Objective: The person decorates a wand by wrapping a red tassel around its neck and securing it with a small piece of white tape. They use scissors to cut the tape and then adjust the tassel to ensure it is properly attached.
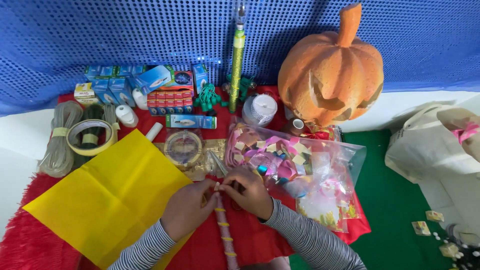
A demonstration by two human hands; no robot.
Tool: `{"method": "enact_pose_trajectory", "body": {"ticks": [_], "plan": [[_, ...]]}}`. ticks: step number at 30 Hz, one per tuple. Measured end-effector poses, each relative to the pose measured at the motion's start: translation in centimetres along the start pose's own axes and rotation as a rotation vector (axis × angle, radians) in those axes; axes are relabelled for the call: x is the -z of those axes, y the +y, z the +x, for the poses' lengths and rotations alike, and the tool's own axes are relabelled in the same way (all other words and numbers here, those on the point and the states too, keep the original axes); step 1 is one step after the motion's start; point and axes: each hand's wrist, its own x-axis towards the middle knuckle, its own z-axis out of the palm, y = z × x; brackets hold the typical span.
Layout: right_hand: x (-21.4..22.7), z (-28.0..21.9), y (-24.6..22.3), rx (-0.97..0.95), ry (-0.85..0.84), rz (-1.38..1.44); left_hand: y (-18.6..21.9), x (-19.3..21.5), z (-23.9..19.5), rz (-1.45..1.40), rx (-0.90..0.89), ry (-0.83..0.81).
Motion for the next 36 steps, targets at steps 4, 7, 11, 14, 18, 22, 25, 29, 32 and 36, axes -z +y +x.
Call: {"method": "enact_pose_trajectory", "body": {"ticks": [4,7,11,14,18,22,25,29,32,36], "plan": [[0.3,-0.1,0.6,-0.044,-0.021,0.014,-0.1,0.2,0.4,-0.007,-0.034,0.033],[0.4,-0.3,0.7,-0.081,-0.061,0.053,-0.1,0.1,0.7,-0.03,-0.042,0.05],[0.0,-0.5,0.8,-0.049,-0.094,0.001,-0.9,-1.4,1.1,0.045,-0.102,0.054],[-0.1,-0.3,0.7,-0.069,-0.121,0.011,-1.9,-2.9,1.3,0.1,-0.184,0.11],[-0.1,0.1,0.4,-0.095,-0.166,0.025,-2.1,-3.6,1.2,0.139,-0.239,0.161],[-0.6,-0.6,1.1,-0.168,-0.166,0.051,-2.6,-4.0,1.2,0.098,-0.269,0.174],[-0.8,-0.7,1.2,-0.19,-0.14,0.099,-2.5,-3.6,1.1,0.073,-0.232,0.132],[-0.7,-0.6,0.9,-0.239,-0.08,0.163,-2.9,-3.7,1.2,0.008,-0.141,0.166],[-0.8,-1.0,1.2,-0.286,0.014,0.23,-2.7,-3.0,1.2,-0.004,0.07,0.132],[-1.1,-1.4,1.2,-0.341,0.041,0.168,-1.4,-1.9,1.2,0.071,0.295,-0.098]]}}
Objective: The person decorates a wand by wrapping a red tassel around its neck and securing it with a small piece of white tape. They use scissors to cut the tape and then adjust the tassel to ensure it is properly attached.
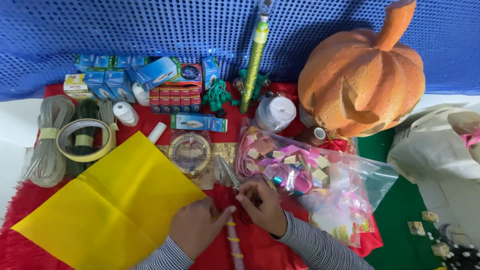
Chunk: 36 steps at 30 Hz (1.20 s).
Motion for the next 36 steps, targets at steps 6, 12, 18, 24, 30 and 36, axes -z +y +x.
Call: {"method": "enact_pose_trajectory", "body": {"ticks": [6,12,18,24,30,36], "plan": [[-0.7,-0.6,0.1,-0.078,0.02,-0.416,0.4,-2.3,0.7,0.071,0.005,-0.036],[-1.5,0.1,-1.0,-0.256,-0.094,-0.677,0.8,-2.5,0.7,0.04,0.032,0.017],[-1.5,-0.2,-0.5,-0.194,-0.076,-0.736,0.0,-2.5,1.2,-0.042,0.038,-0.03],[-1.6,0.2,-0.8,-0.252,-0.143,-0.75,0.6,-0.8,0.6,-0.108,0.06,-0.082],[-1.3,0.5,-0.6,-0.275,-0.133,-0.692,0.6,-0.3,0.3,-0.183,0.052,-0.057],[-0.7,0.3,-0.4,-0.308,-0.024,-0.52,-0.1,-1.3,0.0,-0.307,-0.125,0.066]]}}
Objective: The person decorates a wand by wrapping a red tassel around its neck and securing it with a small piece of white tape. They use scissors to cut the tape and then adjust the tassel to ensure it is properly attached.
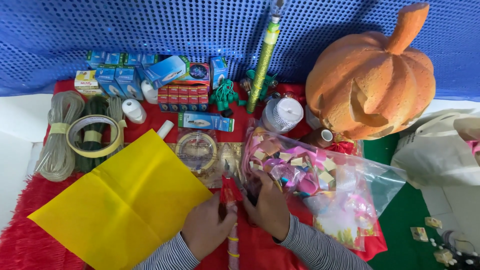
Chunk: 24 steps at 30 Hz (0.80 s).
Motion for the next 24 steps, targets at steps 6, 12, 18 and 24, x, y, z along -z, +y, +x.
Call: {"method": "enact_pose_trajectory", "body": {"ticks": [6,12,18,24], "plan": [[-0.1,-0.2,0.4,0.462,0.233,0.668,1.1,0.7,-0.9,-0.113,0.011,-0.02],[-0.2,0.0,1.7,0.362,0.091,1.015,-0.2,-1.3,-1.2,-0.432,-0.223,-0.002],[0.8,0.5,1.5,0.353,-0.011,1.182,-0.2,-1.4,-1.3,-0.625,-0.25,-0.14],[1.2,1.0,1.3,0.326,-0.193,1.25,0.1,-0.4,-1.6,-0.58,-0.305,-0.282]]}}
